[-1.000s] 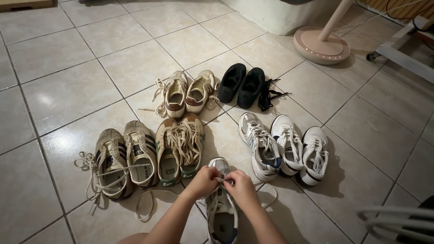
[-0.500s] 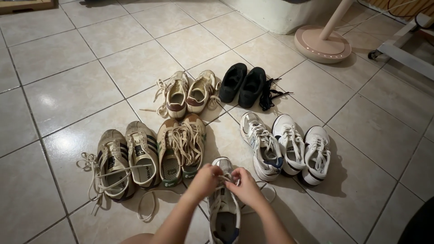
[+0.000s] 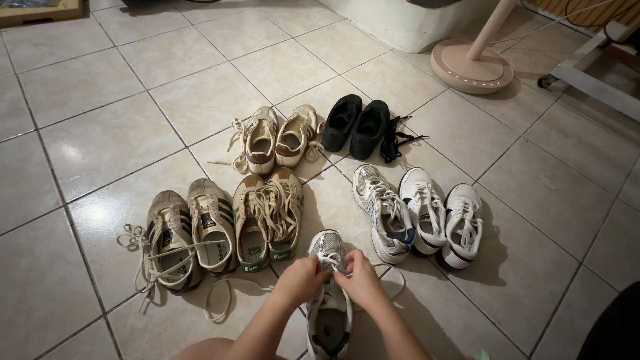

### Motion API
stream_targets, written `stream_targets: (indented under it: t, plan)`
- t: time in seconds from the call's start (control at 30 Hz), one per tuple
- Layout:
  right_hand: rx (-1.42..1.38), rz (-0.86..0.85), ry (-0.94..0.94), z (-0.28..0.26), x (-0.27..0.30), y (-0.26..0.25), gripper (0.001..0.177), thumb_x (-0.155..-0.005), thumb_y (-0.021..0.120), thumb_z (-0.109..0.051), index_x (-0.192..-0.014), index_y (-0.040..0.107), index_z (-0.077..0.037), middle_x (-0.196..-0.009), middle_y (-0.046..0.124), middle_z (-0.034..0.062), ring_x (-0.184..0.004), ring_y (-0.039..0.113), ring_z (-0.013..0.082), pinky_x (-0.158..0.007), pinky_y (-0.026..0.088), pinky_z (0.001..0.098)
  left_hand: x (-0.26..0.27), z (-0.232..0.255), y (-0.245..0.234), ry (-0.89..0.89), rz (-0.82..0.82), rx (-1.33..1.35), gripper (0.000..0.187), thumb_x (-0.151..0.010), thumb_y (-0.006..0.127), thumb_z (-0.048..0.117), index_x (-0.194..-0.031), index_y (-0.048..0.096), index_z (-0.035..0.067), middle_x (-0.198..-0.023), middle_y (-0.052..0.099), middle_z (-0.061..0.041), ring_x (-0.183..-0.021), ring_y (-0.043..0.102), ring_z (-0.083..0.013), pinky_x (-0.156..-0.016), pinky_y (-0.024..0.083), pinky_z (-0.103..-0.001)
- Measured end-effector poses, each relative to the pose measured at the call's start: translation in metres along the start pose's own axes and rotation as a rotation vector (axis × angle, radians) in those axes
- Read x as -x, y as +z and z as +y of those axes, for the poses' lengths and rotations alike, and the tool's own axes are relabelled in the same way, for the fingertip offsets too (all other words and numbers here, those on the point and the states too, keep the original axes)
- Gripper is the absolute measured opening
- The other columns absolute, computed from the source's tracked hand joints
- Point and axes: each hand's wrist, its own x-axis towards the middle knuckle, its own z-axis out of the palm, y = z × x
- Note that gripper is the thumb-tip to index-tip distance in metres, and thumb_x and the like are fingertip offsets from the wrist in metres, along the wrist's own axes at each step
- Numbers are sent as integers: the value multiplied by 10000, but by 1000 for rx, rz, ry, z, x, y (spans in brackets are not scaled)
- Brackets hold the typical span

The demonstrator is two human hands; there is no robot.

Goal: The person sits on a tiled floor and re-laces several pairs of sneakers. They thread laces through eyelets, tighten them, and tie knots on multiple shoes, moving from one pair to the next.

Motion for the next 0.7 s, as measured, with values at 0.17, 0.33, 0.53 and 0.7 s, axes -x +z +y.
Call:
stream_targets:
  t: [0.17, 0.33, 0.53, 0.7]
  plan:
    - [138, 72, 24, -10, 8, 3, 371, -736, 781, -113, -1059, 612, -51, -862, 699, 130, -833, 693, 317, -754, 555, 405, -1, -6, 2, 194, -39, -29, 225, -933, 630, 223, -921, 658, 0, -917, 703, -246, -917, 656, -450, -810, 513, -516]
    - [-10, 149, -44, -12, 9, -6, 143, -728, 739, -81, -861, 719, -34, -825, 727, 167, -782, 710, 334, -734, 559, 409, -8, -22, -5, 152, -191, -72, 189, -946, 581, 199, -934, 690, 45, -917, 706, -225, -886, 676, -425, -801, 523, -493]
    - [-23, 233, -71, -22, 14, -4, 109, -751, 725, -84, -831, 711, -12, -843, 709, 174, -774, 691, 353, -708, 547, 424, -3, -25, -17, 204, -237, -72, 211, -946, 586, 222, -935, 660, 25, -889, 695, -218, -862, 665, -419, -765, 519, -492]
    - [-70, 224, -38, -15, 11, -12, 130, -754, 734, -100, -856, 735, -19, -810, 724, 146, -748, 707, 306, -708, 555, 399, 14, 1, -11, 147, -164, -59, 212, -942, 603, 264, -948, 675, 65, -916, 708, -190, -880, 678, -399, -798, 522, -486]
